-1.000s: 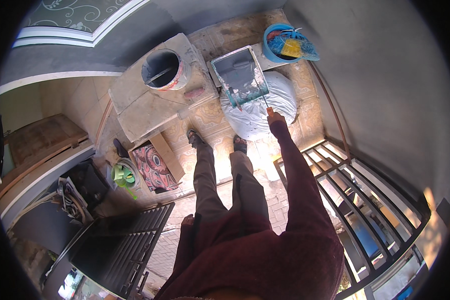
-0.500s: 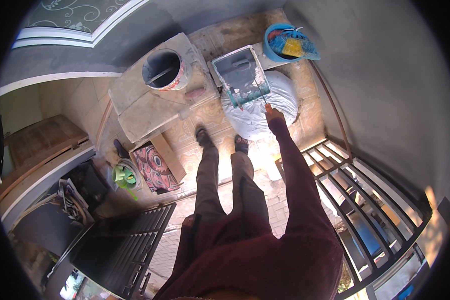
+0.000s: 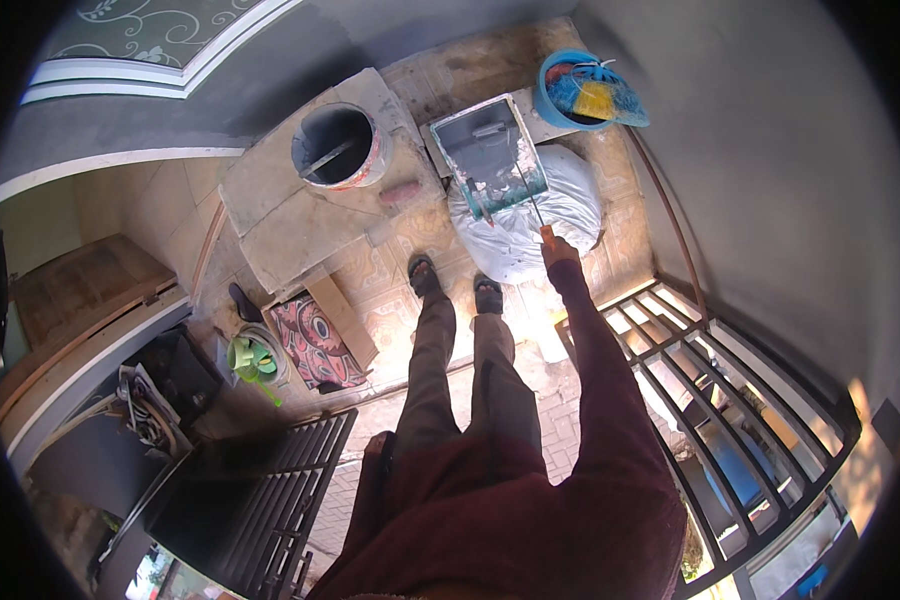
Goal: The person uses a paint roller to apply grey paint to a wall, first loading the roller from a tray on the floor and then applying it to the wall surface near a window.
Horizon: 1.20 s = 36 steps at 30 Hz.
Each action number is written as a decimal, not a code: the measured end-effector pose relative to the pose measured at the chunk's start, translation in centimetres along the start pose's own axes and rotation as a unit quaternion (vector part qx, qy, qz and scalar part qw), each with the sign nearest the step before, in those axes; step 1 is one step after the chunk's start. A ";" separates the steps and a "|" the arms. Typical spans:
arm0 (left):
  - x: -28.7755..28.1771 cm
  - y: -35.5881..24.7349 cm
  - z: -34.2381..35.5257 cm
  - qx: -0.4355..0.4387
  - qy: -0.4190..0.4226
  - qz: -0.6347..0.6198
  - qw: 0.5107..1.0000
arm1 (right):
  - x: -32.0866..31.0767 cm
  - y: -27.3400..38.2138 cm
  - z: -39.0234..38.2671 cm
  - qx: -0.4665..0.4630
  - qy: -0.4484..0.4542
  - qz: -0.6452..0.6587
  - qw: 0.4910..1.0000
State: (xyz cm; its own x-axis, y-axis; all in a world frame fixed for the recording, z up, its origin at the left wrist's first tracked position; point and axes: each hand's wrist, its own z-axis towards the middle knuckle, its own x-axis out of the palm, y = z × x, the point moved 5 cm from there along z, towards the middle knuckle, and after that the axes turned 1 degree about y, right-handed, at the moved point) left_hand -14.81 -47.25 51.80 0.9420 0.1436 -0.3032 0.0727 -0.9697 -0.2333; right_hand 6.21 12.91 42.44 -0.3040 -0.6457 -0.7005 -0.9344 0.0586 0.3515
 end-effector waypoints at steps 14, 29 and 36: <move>2.5 0.2 -1.2 0.167 -0.068 0.032 0.983 | -0.9 -1.1 -2.6 0.012 0.004 0.059 0.998; 1.2 -1.5 -1.4 0.133 -0.072 0.000 0.989 | -0.1 -0.2 1.1 -0.026 -0.004 -0.011 1.000; 2.4 0.4 0.4 0.058 -0.043 -0.067 0.995 | 0.9 -2.4 0.2 0.030 -0.002 0.008 1.000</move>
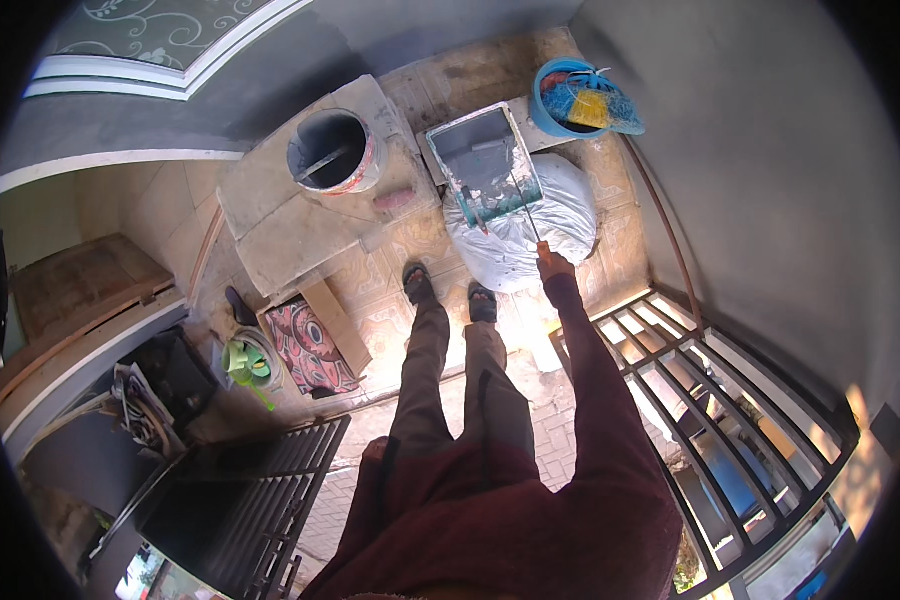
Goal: The person uses a paint roller to apply grey paint to a wall, first loading the roller from a tray on the floor and then applying it to the wall surface near a window.
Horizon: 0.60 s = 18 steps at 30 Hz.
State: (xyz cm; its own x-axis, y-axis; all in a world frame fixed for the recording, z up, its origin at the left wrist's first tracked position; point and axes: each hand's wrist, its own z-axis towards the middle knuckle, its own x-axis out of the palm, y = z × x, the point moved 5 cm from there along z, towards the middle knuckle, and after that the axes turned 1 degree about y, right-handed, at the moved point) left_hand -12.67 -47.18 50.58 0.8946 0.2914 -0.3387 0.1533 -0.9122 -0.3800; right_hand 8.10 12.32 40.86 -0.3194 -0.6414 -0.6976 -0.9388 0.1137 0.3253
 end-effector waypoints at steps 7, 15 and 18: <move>-1.1 -4.5 -0.9 0.166 0.000 0.172 0.971 | 0.2 0.7 1.6 -0.021 0.004 0.035 0.999; -0.9 -8.3 -0.6 0.284 -0.058 0.207 0.934 | -1.6 1.5 4.5 -0.016 0.027 -0.004 1.000; -0.6 -8.8 -1.5 0.344 -0.084 0.204 0.913 | -2.4 0.6 4.5 -0.010 0.052 -0.006 0.999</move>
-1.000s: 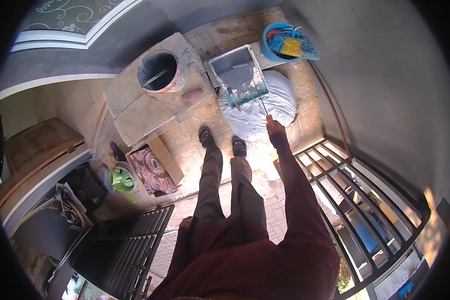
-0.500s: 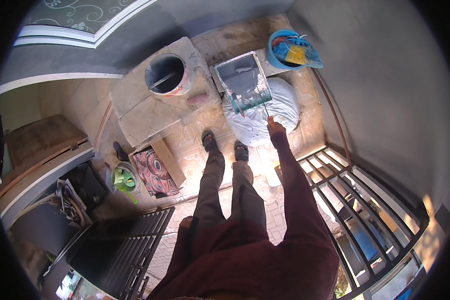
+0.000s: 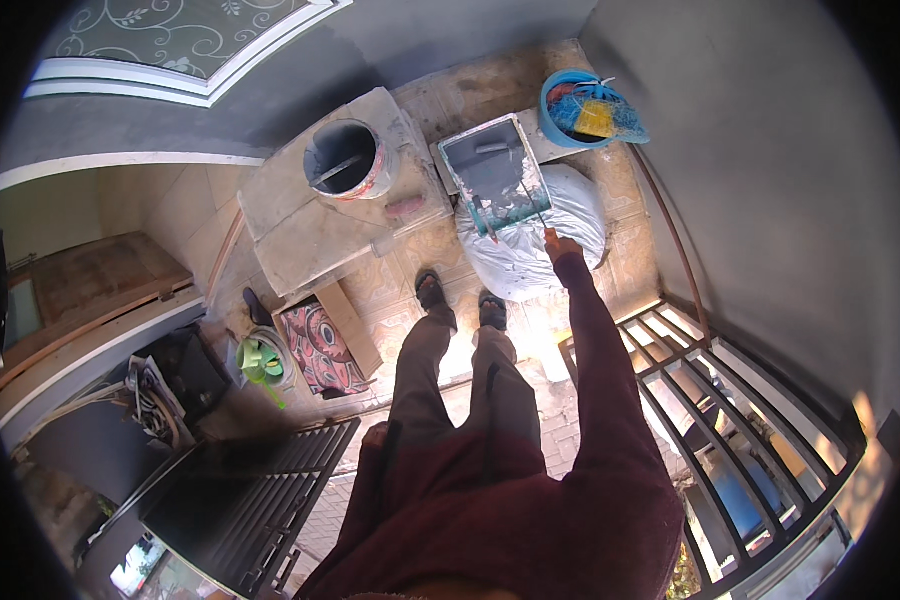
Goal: The person uses a paint roller to apply grey paint to a wall, first loading the roller from a tray on the floor and then applying it to the wall surface near a window.
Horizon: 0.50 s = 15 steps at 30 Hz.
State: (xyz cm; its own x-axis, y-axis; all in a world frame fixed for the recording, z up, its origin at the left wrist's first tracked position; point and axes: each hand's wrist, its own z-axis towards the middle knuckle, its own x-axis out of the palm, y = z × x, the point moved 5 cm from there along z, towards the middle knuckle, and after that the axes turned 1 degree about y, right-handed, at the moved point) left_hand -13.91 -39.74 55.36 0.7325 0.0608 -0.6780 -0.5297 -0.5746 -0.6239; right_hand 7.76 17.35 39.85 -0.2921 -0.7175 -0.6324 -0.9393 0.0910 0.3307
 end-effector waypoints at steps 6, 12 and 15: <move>2.3 2.9 0.1 -0.204 0.074 -0.110 0.970 | -1.0 -1.8 0.6 -0.070 -0.069 0.054 0.994; 2.4 2.3 2.1 -0.018 0.035 -0.013 0.999 | -3.3 3.0 -11.7 0.057 0.023 0.248 0.967; 3.9 6.6 4.5 -0.094 0.148 -0.015 0.984 | -4.3 5.1 -16.3 0.040 0.038 0.324 0.945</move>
State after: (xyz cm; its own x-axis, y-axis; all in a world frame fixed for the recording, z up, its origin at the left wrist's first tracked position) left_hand -16.48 -39.63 46.81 0.8538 -0.1440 -0.5003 -0.4375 -0.7192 -0.5397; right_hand 7.21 9.67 55.69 -0.7992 -0.5404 -0.2631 -0.5795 0.5768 0.5757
